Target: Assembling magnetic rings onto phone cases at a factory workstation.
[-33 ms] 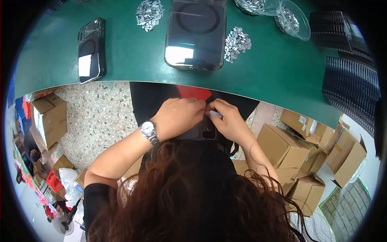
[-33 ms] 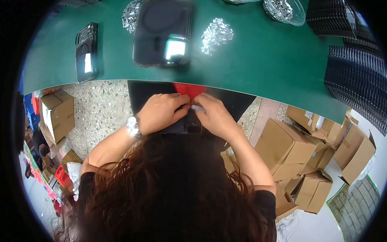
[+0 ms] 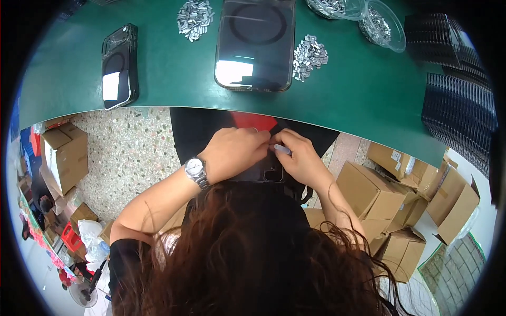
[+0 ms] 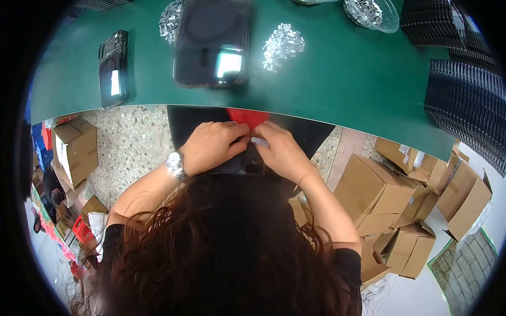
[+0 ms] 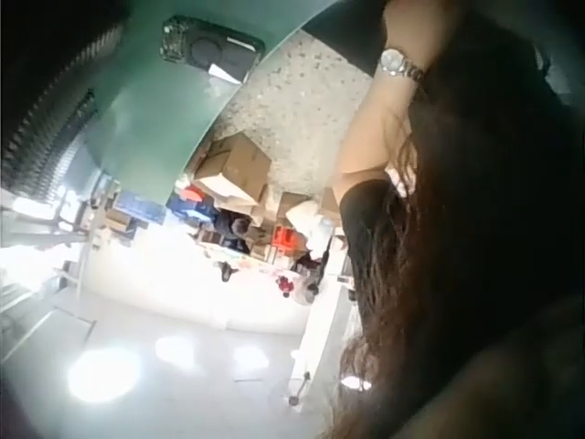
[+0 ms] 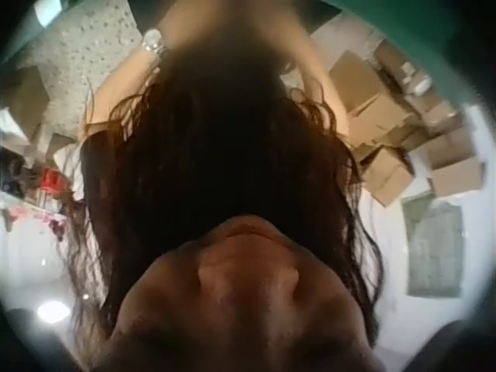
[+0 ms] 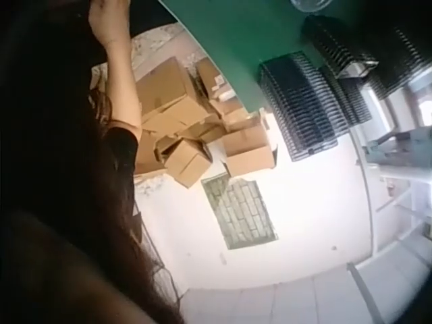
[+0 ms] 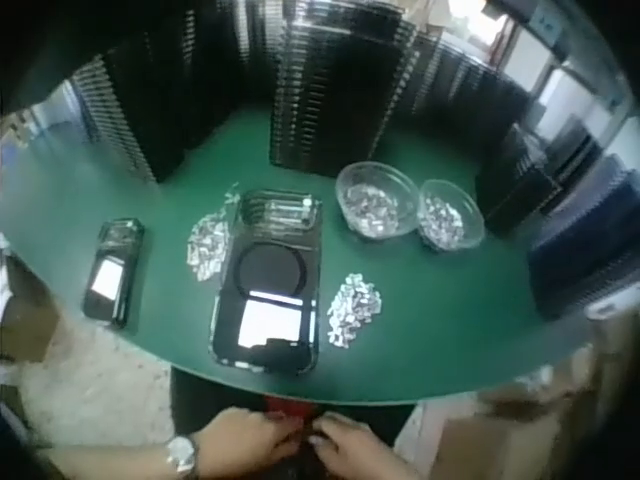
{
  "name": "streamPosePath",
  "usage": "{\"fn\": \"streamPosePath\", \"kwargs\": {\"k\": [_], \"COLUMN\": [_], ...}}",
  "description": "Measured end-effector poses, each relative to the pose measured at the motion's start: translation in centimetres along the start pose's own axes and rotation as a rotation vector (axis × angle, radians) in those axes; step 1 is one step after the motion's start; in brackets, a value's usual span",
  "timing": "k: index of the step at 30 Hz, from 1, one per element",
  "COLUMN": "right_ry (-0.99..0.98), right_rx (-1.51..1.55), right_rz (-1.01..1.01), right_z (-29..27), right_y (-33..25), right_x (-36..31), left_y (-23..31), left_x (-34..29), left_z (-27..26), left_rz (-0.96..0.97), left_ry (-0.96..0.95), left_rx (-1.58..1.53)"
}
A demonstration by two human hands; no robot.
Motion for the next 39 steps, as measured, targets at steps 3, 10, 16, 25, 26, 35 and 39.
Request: {"fn": "streamPosePath", "kwargs": {"k": [3,10,16,25,26,35,39], "right_ry": [-0.013,-0.118,0.167,0.329,0.335,0.473,0.581], "right_rx": [-0.157,-0.541,-0.466,-0.536,-0.534,-0.291,-0.267], "right_rz": [0.036,0.045,-0.052,-0.607,-0.665,-0.614,-0.511], "right_z": [-0.6,-0.2,1.1,1.1,0.9,-3.5,-6.1], "right_y": [-1.5,-2.7,-3.8,-8.9,-9.9,-9.0,-8.6], "right_x": [-0.8,-0.7,0.5,2.1,2.2,0.5,-0.6], "left_y": [0.0,1.3,1.9,-1.1,-1.6,-4.1,-5.6], "left_x": [0.4,-0.1,-2.2,-9.7,-10.8,-16.6,-12.4], "left_z": [0.4,-0.3,-1.3,-7.3,-5.9,-14.8,-19.3], "left_rz": [0.026,0.031,0.003,-0.134,-0.138,-0.467,-0.794], "left_ry": [-0.002,0.031,0.163,-0.351,-0.394,0.688,0.830], "left_rx": [0.016,0.127,0.331,-0.773,-1.004,-0.314,0.288]}}
Point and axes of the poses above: each hand's wrist, its own x-axis towards the middle knuckle, its own z-axis out of the palm, y = z × x, the point moved 4 cm from there along x, towards the middle knuckle, and after that the axes turned 9 degrees about -y, right-handed, at the moved point
